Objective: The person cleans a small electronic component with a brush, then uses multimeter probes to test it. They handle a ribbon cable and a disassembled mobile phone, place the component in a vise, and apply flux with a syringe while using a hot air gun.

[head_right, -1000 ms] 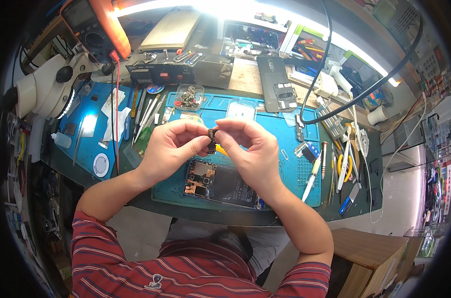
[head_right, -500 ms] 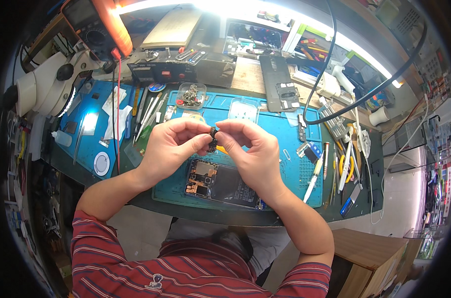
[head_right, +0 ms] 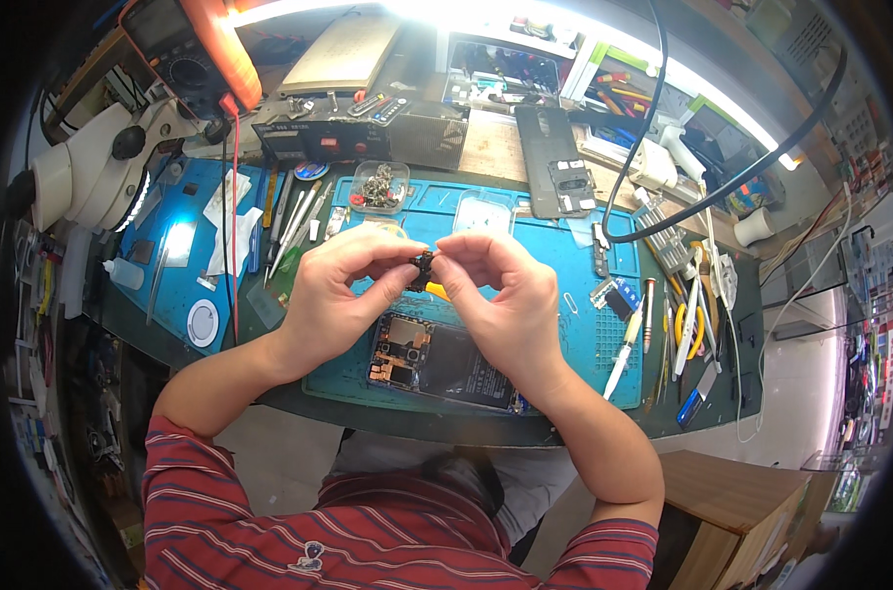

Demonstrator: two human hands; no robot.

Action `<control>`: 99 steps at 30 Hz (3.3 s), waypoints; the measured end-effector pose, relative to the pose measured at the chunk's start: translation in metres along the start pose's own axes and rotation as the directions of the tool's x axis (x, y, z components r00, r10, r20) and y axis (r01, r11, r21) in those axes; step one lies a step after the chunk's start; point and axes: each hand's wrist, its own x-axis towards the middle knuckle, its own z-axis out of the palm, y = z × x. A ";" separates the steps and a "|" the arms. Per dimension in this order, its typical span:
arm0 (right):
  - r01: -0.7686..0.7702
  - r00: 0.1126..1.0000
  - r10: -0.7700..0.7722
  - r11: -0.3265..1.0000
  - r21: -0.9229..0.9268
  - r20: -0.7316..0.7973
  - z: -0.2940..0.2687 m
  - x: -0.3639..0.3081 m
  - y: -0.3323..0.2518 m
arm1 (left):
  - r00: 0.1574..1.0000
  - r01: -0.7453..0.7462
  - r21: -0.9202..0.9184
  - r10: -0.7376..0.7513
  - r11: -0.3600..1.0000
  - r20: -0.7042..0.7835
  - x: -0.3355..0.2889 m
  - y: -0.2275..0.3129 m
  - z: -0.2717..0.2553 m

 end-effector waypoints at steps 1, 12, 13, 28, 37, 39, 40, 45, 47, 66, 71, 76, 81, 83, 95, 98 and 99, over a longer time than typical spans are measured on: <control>-0.019 1.000 0.019 0.999 0.038 -0.007 0.001 -0.001 -0.001 | 0.999 0.042 -0.025 -0.042 0.999 -0.005 0.000 0.001 0.001; -0.115 0.993 0.114 0.993 0.025 0.032 -0.001 -0.002 -0.004 | 0.971 0.241 -0.251 -0.231 0.937 0.068 -0.005 -0.004 0.001; -0.149 0.988 0.146 0.986 0.069 0.039 -0.002 -0.001 -0.004 | 0.951 0.310 -0.314 -0.298 0.897 0.087 -0.003 -0.004 0.000; 0.297 0.951 -0.309 0.893 -0.338 0.017 -0.002 0.006 -0.004 | 0.817 0.566 -0.615 -0.474 0.548 0.330 0.002 -0.004 -0.005; 0.460 0.881 -0.459 0.777 -0.430 0.114 -0.004 0.008 0.001 | 0.767 0.612 -0.688 -0.507 0.390 0.394 0.003 -0.003 -0.007; 0.459 0.883 -0.453 0.777 -0.431 0.124 -0.003 0.007 -0.001 | 0.772 0.603 -0.695 -0.507 0.391 0.384 0.004 -0.002 -0.008; 0.460 0.883 -0.451 0.775 -0.433 0.130 -0.003 0.007 -0.002 | 0.777 0.595 -0.702 -0.503 0.392 0.378 0.004 -0.003 -0.008; 0.481 0.873 -0.468 0.778 -0.404 0.139 -0.001 0.007 -0.003 | 0.823 0.538 -0.714 -0.464 0.448 0.329 0.001 -0.007 -0.006; 0.461 0.885 -0.447 0.805 -0.374 0.129 0.000 0.006 -0.005 | 0.851 0.504 -0.683 -0.440 0.529 0.287 0.001 -0.006 -0.005; -0.021 0.999 0.021 1.000 0.010 -0.038 0.005 -0.005 -0.004 | 0.910 0.400 -0.568 -0.385 0.719 0.155 -0.003 -0.005 0.001; 0.053 0.998 -0.057 0.993 -0.109 -0.035 0.008 -0.005 -0.005 | 0.920 0.381 -0.509 -0.370 0.772 0.128 -0.005 -0.002 0.001; 0.025 1.000 -0.026 0.999 -0.040 -0.015 0.006 -0.004 -0.005 | 0.942 0.330 -0.381 -0.324 0.864 0.082 -0.005 -0.004 0.002; 0.015 1.000 -0.014 1.000 0.019 -0.015 0.005 -0.003 0.003 | 0.956 0.294 -0.301 -0.288 0.907 0.065 -0.005 -0.002 0.003; -0.025 0.999 0.027 0.998 0.049 -0.026 0.005 -0.004 0.001 | 0.972 0.233 -0.214 -0.227 0.949 0.054 -0.004 0.002 0.001; 0.181 0.984 -0.178 0.970 -0.164 0.031 0.005 -0.003 -0.008 | 0.971 0.175 -0.500 -0.233 0.848 -0.054 -0.008 -0.006 0.012; 0.221 0.975 -0.212 0.947 -0.232 0.066 0.004 -0.002 -0.010 | 0.973 0.198 -0.493 -0.229 0.847 -0.004 -0.006 0.000 0.007; 0.243 0.970 -0.236 0.938 -0.247 0.056 0.004 -0.003 -0.011 | 0.974 0.211 -0.473 -0.225 0.856 0.028 -0.006 0.001 0.005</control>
